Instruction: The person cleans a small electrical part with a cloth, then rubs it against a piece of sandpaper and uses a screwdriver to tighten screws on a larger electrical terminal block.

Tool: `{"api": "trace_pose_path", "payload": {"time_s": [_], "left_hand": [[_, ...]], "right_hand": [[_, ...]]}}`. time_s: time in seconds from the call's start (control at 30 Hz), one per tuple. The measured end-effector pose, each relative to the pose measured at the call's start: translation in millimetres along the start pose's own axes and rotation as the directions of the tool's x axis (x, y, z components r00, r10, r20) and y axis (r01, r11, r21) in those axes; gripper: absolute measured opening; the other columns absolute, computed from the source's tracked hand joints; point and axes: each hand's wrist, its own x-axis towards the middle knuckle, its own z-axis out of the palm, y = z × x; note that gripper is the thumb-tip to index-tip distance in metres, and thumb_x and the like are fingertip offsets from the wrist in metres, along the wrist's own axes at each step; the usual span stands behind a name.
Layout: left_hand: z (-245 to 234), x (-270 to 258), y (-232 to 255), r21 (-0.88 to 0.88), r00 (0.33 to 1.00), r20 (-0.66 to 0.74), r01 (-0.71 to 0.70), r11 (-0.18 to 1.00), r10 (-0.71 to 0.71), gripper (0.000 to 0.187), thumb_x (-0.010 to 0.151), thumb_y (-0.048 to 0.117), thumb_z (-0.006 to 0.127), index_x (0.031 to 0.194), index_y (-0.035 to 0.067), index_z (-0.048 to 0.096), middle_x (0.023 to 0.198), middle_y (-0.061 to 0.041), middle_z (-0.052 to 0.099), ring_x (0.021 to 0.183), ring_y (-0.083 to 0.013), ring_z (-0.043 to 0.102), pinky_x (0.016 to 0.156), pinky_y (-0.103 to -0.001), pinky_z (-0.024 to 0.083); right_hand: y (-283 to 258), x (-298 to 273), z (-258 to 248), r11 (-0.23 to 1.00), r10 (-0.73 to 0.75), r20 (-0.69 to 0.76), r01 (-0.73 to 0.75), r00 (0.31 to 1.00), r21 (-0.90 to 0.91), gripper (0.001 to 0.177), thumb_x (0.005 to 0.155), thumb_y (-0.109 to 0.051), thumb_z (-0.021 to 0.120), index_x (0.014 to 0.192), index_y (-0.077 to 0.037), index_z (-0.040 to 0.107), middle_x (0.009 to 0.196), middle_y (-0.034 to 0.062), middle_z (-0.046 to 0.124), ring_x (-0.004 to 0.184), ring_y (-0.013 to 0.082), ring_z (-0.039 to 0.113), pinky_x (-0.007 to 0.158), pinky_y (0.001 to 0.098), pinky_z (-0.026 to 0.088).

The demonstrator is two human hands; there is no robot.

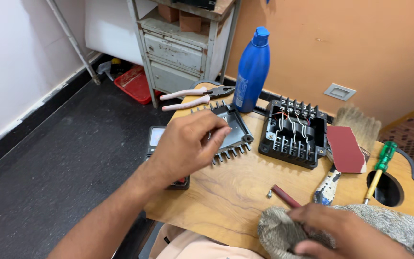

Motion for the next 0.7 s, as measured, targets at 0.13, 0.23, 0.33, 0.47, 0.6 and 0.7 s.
{"api": "trace_pose_path", "payload": {"time_s": [0.13, 0.23, 0.33, 0.47, 0.6, 0.7], "left_hand": [[-11.8, 1.6, -8.7, 0.008, 0.992, 0.032, 0.120, 0.993, -0.121, 0.012, 0.096, 0.014, 0.071, 0.097, 0.003, 0.071, 0.081, -0.006, 0.069, 0.062, -0.0150, 0.067, 0.056, -0.030, 0.054], [-13.9, 2.2, -11.9, 0.019, 0.994, 0.000, 0.112, 0.994, -0.112, 0.011, 0.096, 0.013, 0.072, 0.097, 0.001, 0.070, 0.080, -0.007, 0.068, 0.062, -0.0153, 0.066, 0.057, -0.031, 0.052], [-12.1, 5.7, -12.1, -0.006, 0.994, -0.028, 0.108, 0.994, -0.108, 0.011, 0.095, 0.013, 0.072, 0.095, 0.002, 0.071, 0.081, -0.006, 0.070, 0.061, -0.0153, 0.066, 0.056, -0.030, 0.052], [-21.4, 11.8, -14.3, 0.004, 0.997, -0.023, 0.068, 0.998, -0.068, 0.010, 0.095, 0.013, 0.073, 0.096, 0.003, 0.071, 0.083, -0.008, 0.070, 0.065, -0.0173, 0.069, 0.058, -0.031, 0.053], [-29.8, 14.8, -17.8, 0.014, 1.000, -0.019, -0.005, 1.000, 0.005, 0.011, 0.095, 0.013, 0.073, 0.096, 0.003, 0.070, 0.084, -0.008, 0.070, 0.071, -0.0194, 0.071, 0.062, -0.030, 0.056], [-28.8, 11.8, -22.8, -0.009, 1.000, -0.001, -0.027, 1.000, 0.027, 0.009, 0.096, 0.013, 0.073, 0.098, 0.005, 0.071, 0.087, -0.006, 0.072, 0.073, -0.0177, 0.071, 0.065, -0.029, 0.056]], "right_hand": [[-50.4, 29.3, -27.4, 0.849, 0.515, -0.121, -0.524, 0.849, -0.069, 0.051, 0.078, -0.041, 0.073, 0.128, -0.030, 0.074, 0.098, -0.0036, 0.071, 0.095, 0.0126, 0.075, 0.086, 0.0319, 0.057], [-66.2, 80.5, -36.5, 0.962, -0.093, -0.366, -0.011, 0.926, -0.273, 0.022, 0.085, -0.031, 0.074, 0.101, -0.017, 0.076, 0.093, -0.0007, 0.078, 0.079, 0.0185, 0.074, 0.066, 0.0323, 0.058], [-77.1, 138.0, -32.8, 0.890, -0.316, -0.297, 0.172, 0.901, -0.422, 0.015, 0.084, -0.020, 0.071, 0.097, -0.016, 0.078, 0.088, 0.0027, 0.073, 0.075, 0.0263, 0.072, 0.064, 0.0391, 0.057], [-78.8, 197.6, -20.6, 0.863, -0.273, -0.204, 0.146, 0.940, -0.484, 0.018, 0.084, -0.021, 0.070, 0.099, -0.019, 0.079, 0.093, 0.0023, 0.072, 0.076, 0.0292, 0.071, 0.067, 0.0423, 0.056], [-67.6, 227.0, -8.6, 0.817, -0.454, -0.171, 0.332, 0.874, -0.471, 0.017, 0.077, -0.021, 0.072, 0.093, -0.014, 0.076, 0.091, 0.0056, 0.073, 0.075, 0.0324, 0.071, 0.065, 0.0452, 0.056], [-61.3, 241.8, 1.0, 0.817, -0.178, -0.134, 0.071, 0.975, -0.573, 0.011, 0.084, -0.021, 0.070, 0.093, -0.015, 0.072, 0.081, 0.0078, 0.072, 0.074, 0.0340, 0.070, 0.063, 0.0463, 0.057]]}}
